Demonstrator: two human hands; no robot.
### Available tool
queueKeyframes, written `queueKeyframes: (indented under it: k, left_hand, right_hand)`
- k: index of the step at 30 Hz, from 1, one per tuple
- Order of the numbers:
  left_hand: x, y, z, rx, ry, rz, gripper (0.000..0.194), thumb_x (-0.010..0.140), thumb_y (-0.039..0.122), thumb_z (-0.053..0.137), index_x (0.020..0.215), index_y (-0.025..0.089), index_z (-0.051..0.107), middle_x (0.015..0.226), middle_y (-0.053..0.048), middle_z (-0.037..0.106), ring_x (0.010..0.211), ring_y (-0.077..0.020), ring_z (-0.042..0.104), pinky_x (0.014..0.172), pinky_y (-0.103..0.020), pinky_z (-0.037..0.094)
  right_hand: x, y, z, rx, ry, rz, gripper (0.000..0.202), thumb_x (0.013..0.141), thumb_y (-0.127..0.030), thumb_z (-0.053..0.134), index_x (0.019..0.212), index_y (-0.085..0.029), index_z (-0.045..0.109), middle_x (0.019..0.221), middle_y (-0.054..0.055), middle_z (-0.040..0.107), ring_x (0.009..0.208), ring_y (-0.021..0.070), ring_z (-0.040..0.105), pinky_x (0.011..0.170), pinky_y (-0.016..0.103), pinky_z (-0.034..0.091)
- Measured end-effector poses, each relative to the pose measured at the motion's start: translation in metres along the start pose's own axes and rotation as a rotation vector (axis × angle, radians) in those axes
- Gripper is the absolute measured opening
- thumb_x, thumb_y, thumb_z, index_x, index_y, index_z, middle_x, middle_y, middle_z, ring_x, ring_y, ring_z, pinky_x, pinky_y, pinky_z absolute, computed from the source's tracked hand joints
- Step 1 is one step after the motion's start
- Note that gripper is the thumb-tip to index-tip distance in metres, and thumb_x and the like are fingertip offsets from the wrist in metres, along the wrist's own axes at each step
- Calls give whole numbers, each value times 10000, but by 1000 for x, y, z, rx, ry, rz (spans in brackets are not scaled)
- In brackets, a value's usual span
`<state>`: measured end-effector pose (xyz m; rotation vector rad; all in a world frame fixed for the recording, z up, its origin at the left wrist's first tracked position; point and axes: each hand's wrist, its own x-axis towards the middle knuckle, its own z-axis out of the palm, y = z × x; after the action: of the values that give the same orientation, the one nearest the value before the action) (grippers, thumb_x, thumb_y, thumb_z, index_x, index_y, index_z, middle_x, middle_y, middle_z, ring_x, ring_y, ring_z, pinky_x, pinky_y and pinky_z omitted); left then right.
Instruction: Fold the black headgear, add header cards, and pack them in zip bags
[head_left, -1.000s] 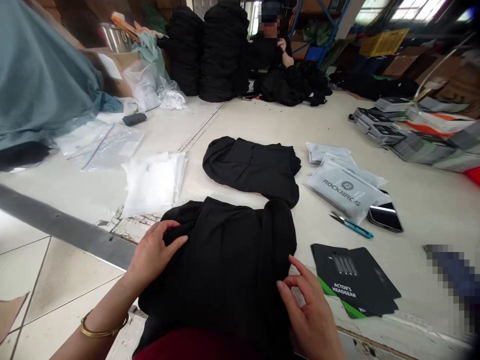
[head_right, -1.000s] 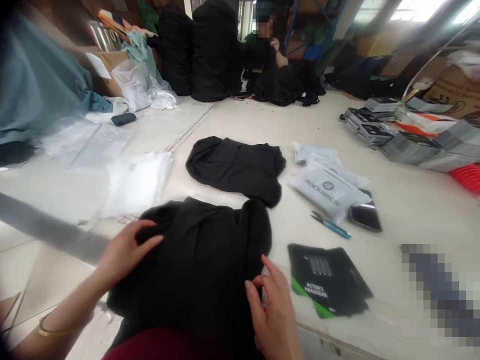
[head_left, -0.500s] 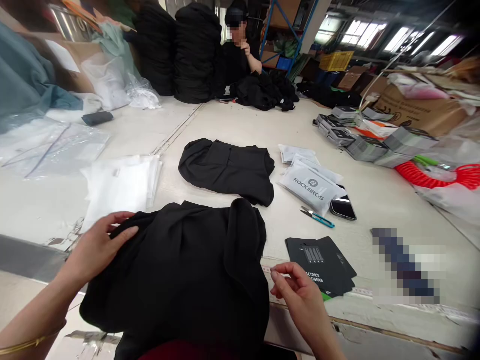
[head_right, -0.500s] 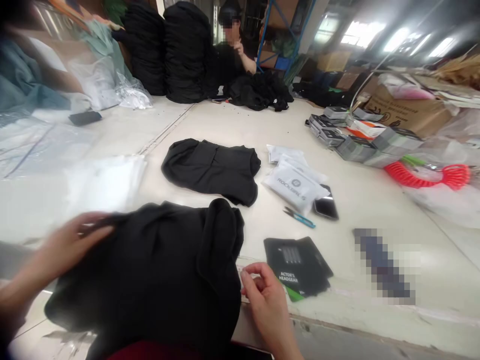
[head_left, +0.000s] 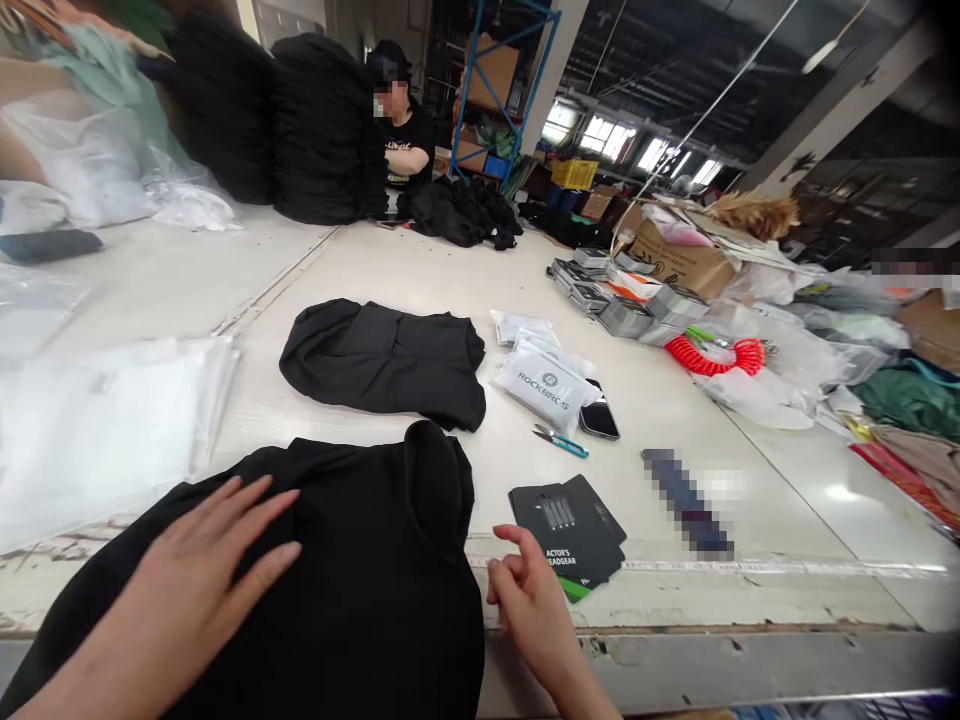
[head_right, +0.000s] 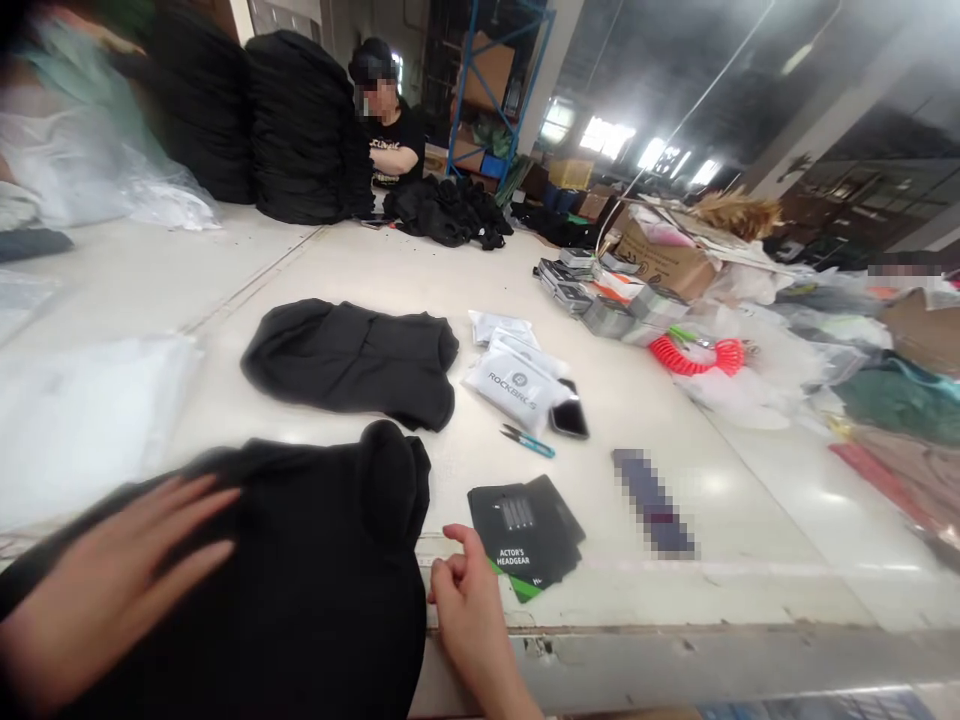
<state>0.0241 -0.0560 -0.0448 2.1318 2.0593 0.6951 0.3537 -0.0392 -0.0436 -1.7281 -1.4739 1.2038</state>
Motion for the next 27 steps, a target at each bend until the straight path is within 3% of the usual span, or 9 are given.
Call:
queueKeyframes:
  k: [2,6,8,11,17,19,21,24,27]
  left_hand:
    - [10,31,17,29,-137,101,548,777,567,492,1302,424,436,1415,26,394,1326,-326,286,1061,-554,257]
    - [38,105,48,-49,-422,267,606,807,580,460,1325,265,454,1456,-115,306,1356,-352,175,1064,-580,175]
    - [52,132,63,-174,-471,412,621,830,570,436,1373,276,368,1468,-116,285,1358,-328,188,1069,-557,184]
    - [66,146,85,-236,-457,473,614,862,565,372,1402,281,294,1481,-110,263,1367,-303,177,1076,-549,161]
    - [68,149,110,-154,-384,480,700,796,606,453,1338,166,418,1466,-192,257,1364,-361,141,1066,-591,104]
    - [73,152,105,-210,-318,497,629,797,594,471,1294,208,475,1417,-150,382,1326,-340,277,1061,-558,193]
    - [87,145,93,-257,-227,485,433,837,513,473,1192,281,559,1296,-53,546,1216,-246,461,1031,-428,329]
    - [123,103,68,-220,-87,344,308,889,225,397,1111,257,608,1158,-31,635,1081,-169,554,962,-323,400]
    - [161,36,45,-112,-2,183,407,740,64,472,1104,166,623,1202,-139,595,1154,-310,490,978,-509,332]
  right_hand:
    - [-2,5,-10,17,-25,20,293,868,-372,421,1086,-178,449,560,-62,485,433,113,437,418,220,348]
    - [-3,-5,-9,-46,-73,-135,276,860,-406,464,1028,-192,509,637,-36,507,531,119,488,516,232,411]
    - [1,-15,-7,-81,-83,-224,247,867,-392,460,991,-194,540,669,-16,541,561,122,504,550,236,430]
    - [19,-28,-12,-157,-38,-340,226,865,-371,469,971,-194,562,747,16,600,624,135,545,601,246,454]
    - [111,-46,-22,-453,144,-479,232,856,-306,447,960,-158,592,872,65,652,707,163,594,695,299,479]
    - [146,-54,-15,-504,125,-542,246,808,-250,501,1007,-152,607,1000,91,640,810,182,598,770,318,466]
    - [173,-62,-6,-524,90,-582,274,743,-193,561,1006,-158,633,1071,99,626,914,202,589,835,324,443]
    - [196,-70,-3,-546,56,-597,165,728,-169,565,844,-172,681,944,80,667,892,208,608,824,317,442]
    - [206,-80,-9,-534,92,-574,160,786,-211,511,755,-189,666,781,51,668,769,200,619,739,318,451]
